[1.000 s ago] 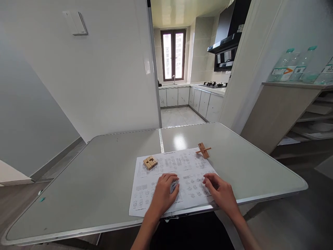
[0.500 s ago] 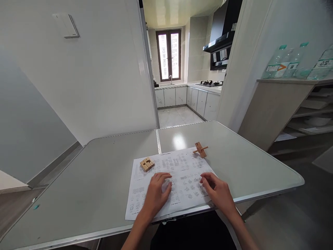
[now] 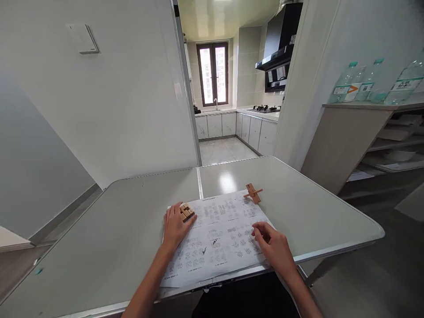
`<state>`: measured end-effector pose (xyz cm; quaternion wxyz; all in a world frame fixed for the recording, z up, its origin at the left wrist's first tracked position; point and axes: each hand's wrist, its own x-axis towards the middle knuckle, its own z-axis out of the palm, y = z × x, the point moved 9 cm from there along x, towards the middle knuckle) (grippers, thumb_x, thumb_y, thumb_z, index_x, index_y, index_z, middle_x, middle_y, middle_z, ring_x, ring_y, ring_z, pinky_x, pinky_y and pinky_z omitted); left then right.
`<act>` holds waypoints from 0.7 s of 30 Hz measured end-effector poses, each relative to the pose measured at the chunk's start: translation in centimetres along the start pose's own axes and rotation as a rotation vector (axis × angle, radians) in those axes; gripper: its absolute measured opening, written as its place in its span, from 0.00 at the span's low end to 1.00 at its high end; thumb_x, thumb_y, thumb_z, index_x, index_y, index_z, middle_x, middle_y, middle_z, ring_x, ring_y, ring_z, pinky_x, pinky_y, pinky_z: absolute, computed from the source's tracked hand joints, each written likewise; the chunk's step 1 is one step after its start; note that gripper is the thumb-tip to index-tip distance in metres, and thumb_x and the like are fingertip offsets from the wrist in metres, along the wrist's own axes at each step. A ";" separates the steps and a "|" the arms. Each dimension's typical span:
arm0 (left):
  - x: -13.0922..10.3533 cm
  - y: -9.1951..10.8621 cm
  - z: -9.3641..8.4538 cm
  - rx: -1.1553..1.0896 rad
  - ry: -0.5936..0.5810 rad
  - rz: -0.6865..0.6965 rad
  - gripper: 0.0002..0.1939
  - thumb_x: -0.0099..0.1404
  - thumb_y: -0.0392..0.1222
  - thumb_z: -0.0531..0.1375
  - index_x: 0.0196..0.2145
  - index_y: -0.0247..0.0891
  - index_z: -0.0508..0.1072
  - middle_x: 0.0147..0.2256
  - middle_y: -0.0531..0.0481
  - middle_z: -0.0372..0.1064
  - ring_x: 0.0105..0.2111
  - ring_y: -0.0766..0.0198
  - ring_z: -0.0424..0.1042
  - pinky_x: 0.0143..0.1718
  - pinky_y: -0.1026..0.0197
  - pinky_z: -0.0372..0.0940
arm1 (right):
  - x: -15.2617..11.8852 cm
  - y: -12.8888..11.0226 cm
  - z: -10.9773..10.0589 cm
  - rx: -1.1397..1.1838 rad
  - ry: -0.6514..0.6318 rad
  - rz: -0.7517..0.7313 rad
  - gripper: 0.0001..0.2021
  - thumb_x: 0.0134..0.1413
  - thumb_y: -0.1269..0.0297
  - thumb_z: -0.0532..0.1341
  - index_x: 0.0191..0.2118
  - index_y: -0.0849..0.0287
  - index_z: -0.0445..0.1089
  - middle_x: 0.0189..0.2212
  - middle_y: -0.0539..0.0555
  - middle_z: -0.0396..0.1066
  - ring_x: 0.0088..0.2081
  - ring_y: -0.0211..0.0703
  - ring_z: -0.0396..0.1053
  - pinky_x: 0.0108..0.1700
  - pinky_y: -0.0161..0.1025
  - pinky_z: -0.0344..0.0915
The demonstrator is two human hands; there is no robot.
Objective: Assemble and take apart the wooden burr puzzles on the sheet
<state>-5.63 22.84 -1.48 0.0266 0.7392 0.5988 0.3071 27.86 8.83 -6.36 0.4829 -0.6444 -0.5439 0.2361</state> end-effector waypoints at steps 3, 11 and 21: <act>0.5 -0.5 0.5 -0.029 -0.040 0.000 0.30 0.64 0.56 0.64 0.58 0.40 0.66 0.52 0.40 0.72 0.53 0.42 0.69 0.57 0.41 0.61 | 0.0 0.1 0.1 -0.008 -0.009 0.007 0.16 0.65 0.49 0.55 0.42 0.55 0.73 0.33 0.53 0.81 0.30 0.46 0.75 0.35 0.40 0.68; 0.0 1.1 0.5 -0.173 -0.173 0.104 0.32 0.62 0.52 0.68 0.60 0.41 0.65 0.50 0.43 0.72 0.50 0.47 0.72 0.54 0.45 0.68 | 0.2 -0.2 0.2 -0.027 -0.019 0.017 0.15 0.63 0.51 0.55 0.42 0.54 0.74 0.33 0.52 0.81 0.29 0.45 0.75 0.33 0.39 0.67; -8.3 11.8 0.2 -0.414 -0.444 0.338 0.40 0.56 0.46 0.75 0.62 0.50 0.63 0.54 0.45 0.70 0.53 0.48 0.72 0.54 0.46 0.70 | 0.0 0.0 0.4 -0.013 -0.070 0.022 0.15 0.63 0.49 0.57 0.42 0.53 0.75 0.35 0.53 0.82 0.33 0.47 0.77 0.35 0.39 0.69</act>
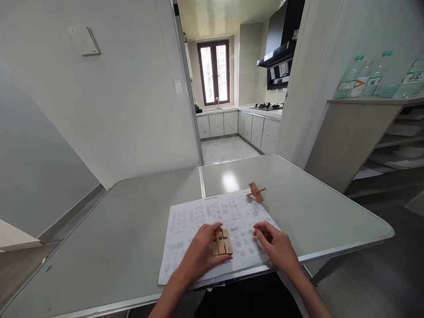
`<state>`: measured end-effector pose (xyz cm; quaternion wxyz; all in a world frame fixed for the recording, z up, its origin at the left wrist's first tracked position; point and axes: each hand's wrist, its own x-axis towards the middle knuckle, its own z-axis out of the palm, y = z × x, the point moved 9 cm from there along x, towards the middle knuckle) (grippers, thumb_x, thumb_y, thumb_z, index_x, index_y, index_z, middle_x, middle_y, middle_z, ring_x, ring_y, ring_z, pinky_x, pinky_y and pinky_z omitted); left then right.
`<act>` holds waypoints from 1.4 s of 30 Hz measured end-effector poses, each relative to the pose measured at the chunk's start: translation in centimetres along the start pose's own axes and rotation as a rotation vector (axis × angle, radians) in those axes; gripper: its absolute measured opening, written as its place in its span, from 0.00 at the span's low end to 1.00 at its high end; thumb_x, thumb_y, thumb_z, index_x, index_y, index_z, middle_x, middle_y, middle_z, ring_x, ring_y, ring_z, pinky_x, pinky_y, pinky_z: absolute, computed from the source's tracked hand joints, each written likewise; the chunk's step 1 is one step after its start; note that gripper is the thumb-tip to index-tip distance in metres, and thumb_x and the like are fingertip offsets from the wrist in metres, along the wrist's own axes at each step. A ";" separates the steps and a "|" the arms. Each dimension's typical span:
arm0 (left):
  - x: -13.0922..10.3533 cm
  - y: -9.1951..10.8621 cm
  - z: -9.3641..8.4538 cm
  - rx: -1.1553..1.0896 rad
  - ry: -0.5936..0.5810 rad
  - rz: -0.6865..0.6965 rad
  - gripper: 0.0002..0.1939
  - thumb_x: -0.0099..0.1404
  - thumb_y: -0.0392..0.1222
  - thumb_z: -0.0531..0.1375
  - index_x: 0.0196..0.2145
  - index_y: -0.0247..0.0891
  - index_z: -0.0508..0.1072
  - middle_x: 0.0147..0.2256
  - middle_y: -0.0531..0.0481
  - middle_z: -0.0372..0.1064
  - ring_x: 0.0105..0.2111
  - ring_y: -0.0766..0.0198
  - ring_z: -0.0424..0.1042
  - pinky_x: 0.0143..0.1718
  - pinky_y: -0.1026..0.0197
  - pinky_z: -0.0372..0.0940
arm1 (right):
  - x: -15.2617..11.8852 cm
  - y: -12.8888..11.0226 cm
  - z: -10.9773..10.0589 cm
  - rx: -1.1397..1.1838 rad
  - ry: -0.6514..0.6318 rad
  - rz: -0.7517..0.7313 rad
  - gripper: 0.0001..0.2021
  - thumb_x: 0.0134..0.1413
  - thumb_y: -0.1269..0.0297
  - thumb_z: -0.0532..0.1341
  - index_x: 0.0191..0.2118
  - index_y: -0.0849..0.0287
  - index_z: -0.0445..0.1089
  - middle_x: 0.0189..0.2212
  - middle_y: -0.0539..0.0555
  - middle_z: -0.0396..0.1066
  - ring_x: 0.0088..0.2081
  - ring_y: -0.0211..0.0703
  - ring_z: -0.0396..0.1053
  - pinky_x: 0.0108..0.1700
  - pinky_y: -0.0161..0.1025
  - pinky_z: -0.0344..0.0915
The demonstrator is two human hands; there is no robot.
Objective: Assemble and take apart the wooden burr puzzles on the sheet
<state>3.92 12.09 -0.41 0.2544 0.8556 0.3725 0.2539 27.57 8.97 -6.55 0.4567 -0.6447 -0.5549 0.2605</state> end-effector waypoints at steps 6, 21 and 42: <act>-0.1 1.0 2.2 0.018 -0.043 0.004 0.41 0.54 0.47 0.77 0.60 0.48 0.64 0.52 0.46 0.70 0.52 0.48 0.72 0.53 0.45 0.71 | 0.2 0.3 0.0 -0.006 -0.004 -0.019 0.16 0.63 0.48 0.57 0.42 0.54 0.74 0.35 0.53 0.81 0.33 0.47 0.77 0.36 0.40 0.70; -3.4 -0.5 1.9 -0.084 0.088 -0.192 0.34 0.63 0.50 0.69 0.64 0.50 0.63 0.60 0.41 0.65 0.62 0.41 0.64 0.62 0.35 0.61 | 0.1 0.4 -0.1 -0.028 -0.006 -0.008 0.17 0.63 0.47 0.56 0.42 0.54 0.74 0.35 0.54 0.81 0.32 0.48 0.76 0.35 0.41 0.68; -5.1 -3.6 0.4 -0.903 0.322 -0.481 0.37 0.71 0.72 0.41 0.46 0.37 0.74 0.30 0.47 0.72 0.29 0.57 0.68 0.39 0.54 0.63 | -3.3 -5.7 3.7 -0.069 -0.348 -0.287 0.28 0.59 0.53 0.66 0.63 0.49 0.63 0.63 0.56 0.64 0.63 0.55 0.63 0.64 0.52 0.64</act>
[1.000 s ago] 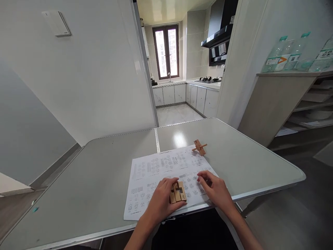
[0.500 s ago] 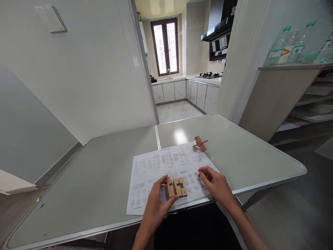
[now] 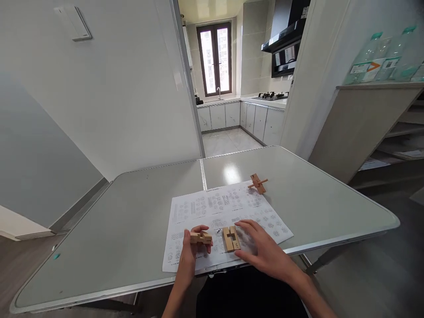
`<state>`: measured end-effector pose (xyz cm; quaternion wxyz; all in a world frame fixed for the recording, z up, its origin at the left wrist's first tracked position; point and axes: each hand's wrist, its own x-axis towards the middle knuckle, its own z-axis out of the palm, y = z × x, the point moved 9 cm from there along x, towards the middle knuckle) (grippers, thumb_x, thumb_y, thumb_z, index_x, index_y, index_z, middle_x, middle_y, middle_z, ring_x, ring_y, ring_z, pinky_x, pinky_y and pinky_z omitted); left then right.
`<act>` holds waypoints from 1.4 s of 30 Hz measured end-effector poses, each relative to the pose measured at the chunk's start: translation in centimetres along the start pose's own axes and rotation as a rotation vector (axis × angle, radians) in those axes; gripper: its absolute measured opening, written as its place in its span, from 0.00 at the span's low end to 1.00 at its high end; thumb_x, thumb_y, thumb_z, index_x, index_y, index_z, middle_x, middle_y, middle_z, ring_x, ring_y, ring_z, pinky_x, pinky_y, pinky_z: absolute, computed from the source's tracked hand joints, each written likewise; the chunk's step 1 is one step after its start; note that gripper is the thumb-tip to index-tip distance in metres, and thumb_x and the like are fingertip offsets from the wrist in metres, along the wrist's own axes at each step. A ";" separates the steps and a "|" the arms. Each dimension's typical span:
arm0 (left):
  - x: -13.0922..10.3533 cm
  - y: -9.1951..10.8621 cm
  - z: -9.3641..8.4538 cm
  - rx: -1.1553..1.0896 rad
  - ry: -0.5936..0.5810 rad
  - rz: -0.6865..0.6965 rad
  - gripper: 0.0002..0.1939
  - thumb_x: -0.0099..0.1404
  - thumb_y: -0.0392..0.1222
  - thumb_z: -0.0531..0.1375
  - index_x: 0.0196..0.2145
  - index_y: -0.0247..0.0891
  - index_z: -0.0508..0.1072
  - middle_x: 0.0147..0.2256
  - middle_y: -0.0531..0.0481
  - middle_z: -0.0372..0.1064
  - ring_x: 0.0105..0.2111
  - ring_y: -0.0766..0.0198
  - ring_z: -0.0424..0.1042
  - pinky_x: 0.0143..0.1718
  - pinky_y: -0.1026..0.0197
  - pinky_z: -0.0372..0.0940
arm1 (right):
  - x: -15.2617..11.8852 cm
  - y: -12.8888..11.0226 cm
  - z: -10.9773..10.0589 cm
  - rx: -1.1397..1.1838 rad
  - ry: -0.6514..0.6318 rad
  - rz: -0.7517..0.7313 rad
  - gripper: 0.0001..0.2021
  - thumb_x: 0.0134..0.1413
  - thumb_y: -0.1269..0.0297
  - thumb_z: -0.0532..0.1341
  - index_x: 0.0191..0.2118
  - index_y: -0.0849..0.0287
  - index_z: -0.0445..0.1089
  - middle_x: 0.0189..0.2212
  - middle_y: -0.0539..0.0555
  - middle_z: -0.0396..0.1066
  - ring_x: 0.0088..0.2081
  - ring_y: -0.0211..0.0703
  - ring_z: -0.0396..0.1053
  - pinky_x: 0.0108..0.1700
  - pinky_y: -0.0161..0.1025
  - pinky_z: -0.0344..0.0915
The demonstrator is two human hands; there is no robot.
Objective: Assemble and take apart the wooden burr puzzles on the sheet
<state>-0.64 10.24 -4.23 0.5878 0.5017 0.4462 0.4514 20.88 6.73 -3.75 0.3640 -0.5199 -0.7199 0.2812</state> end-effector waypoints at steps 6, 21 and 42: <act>0.1 -0.3 -0.1 0.013 0.015 -0.014 0.39 0.69 0.74 0.42 0.47 0.37 0.73 0.31 0.44 0.76 0.28 0.56 0.69 0.36 0.55 0.63 | 0.4 -0.8 1.2 -0.054 0.019 -0.048 0.31 0.55 0.60 0.70 0.64 0.49 0.63 0.62 0.58 0.64 0.64 0.58 0.62 0.65 0.55 0.65; 0.4 -1.0 -0.9 0.031 0.068 0.014 0.38 0.70 0.73 0.44 0.54 0.37 0.70 0.42 0.38 0.81 0.31 0.55 0.74 0.41 0.50 0.68 | 1.7 -6.4 0.6 0.106 0.126 -0.198 0.33 0.55 0.64 0.70 0.64 0.46 0.60 0.58 0.57 0.64 0.58 0.55 0.69 0.58 0.52 0.73; -0.3 -1.1 -1.5 0.122 0.196 -0.101 0.43 0.64 0.78 0.47 0.44 0.35 0.79 0.32 0.43 0.80 0.35 0.49 0.79 0.40 0.52 0.71 | 4.4 -9.3 5.0 0.127 0.111 -0.328 0.32 0.50 0.77 0.66 0.59 0.50 0.58 0.56 0.59 0.63 0.55 0.56 0.67 0.54 0.55 0.73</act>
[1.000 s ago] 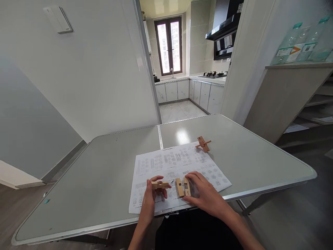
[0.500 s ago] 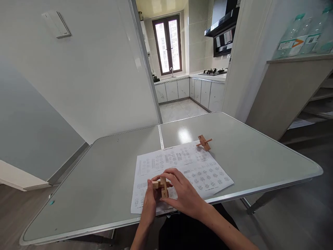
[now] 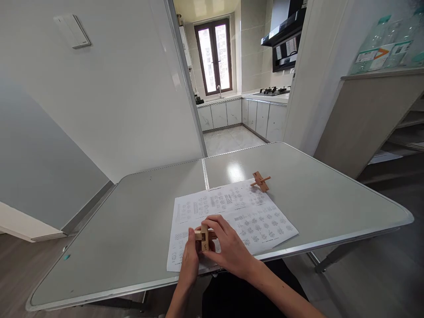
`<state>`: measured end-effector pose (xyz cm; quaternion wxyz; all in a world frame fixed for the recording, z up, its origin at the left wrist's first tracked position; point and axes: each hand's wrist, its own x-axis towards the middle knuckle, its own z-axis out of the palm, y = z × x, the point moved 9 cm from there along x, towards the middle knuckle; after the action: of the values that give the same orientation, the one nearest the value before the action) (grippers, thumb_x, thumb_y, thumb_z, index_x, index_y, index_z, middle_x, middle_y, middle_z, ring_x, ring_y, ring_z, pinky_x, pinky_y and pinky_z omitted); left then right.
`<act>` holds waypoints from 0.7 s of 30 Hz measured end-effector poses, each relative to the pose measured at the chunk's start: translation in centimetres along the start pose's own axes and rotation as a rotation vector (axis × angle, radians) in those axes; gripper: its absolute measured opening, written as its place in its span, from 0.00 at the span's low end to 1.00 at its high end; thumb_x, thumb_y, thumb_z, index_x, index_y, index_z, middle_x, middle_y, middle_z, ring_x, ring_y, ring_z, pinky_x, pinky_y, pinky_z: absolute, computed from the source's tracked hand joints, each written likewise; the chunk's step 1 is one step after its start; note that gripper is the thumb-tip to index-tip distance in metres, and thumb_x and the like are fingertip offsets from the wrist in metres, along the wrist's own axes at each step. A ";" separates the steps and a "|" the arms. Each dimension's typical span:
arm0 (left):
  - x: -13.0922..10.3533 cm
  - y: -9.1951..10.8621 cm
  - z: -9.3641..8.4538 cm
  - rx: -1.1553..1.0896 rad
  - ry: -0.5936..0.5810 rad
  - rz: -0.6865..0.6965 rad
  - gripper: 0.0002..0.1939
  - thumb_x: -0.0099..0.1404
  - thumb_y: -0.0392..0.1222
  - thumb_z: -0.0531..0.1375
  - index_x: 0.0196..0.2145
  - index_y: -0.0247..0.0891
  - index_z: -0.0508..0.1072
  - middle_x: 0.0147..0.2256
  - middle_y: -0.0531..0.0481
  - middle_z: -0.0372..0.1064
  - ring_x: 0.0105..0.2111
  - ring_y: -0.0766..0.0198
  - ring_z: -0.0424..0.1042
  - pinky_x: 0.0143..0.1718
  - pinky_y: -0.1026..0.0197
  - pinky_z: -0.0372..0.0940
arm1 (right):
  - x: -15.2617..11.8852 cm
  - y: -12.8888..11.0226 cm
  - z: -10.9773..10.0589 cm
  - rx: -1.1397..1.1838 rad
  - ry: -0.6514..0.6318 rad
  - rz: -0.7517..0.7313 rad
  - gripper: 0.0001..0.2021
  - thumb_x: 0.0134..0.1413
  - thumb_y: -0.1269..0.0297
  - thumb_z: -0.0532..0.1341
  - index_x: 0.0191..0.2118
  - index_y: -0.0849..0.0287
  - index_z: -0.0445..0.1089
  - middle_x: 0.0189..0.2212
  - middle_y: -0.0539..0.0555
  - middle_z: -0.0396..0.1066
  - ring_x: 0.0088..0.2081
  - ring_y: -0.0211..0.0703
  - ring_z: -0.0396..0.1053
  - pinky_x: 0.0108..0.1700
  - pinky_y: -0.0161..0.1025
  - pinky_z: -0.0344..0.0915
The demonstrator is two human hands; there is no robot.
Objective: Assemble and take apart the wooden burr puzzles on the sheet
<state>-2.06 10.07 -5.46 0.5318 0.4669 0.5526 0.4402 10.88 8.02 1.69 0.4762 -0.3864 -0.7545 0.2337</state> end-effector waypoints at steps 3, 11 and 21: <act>-0.6 1.0 0.2 0.110 0.001 0.009 0.42 0.65 0.77 0.47 0.40 0.34 0.80 0.34 0.42 0.81 0.39 0.48 0.78 0.44 0.52 0.69 | -0.1 0.1 0.3 -0.018 0.012 -0.005 0.32 0.52 0.77 0.64 0.60 0.50 0.57 0.56 0.59 0.64 0.54 0.56 0.67 0.54 0.54 0.73; -1.3 1.7 0.6 0.248 -0.048 -0.001 0.40 0.70 0.72 0.43 0.35 0.34 0.80 0.38 0.42 0.81 0.42 0.48 0.75 0.48 0.54 0.67 | -0.4 0.1 0.2 -0.053 0.037 -0.013 0.32 0.51 0.77 0.66 0.59 0.51 0.58 0.55 0.58 0.66 0.50 0.54 0.68 0.51 0.52 0.71; -0.8 2.3 1.9 0.236 -0.197 0.144 0.27 0.67 0.67 0.57 0.36 0.37 0.75 0.33 0.47 0.77 0.34 0.54 0.74 0.41 0.56 0.67 | -0.2 0.6 0.0 -0.010 0.006 0.019 0.32 0.51 0.78 0.65 0.60 0.51 0.59 0.56 0.58 0.65 0.54 0.53 0.67 0.55 0.52 0.70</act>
<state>-0.03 9.63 -3.16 0.4918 0.6054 0.5110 0.3613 11.11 8.16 1.12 0.4743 -0.3966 -0.7505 0.2334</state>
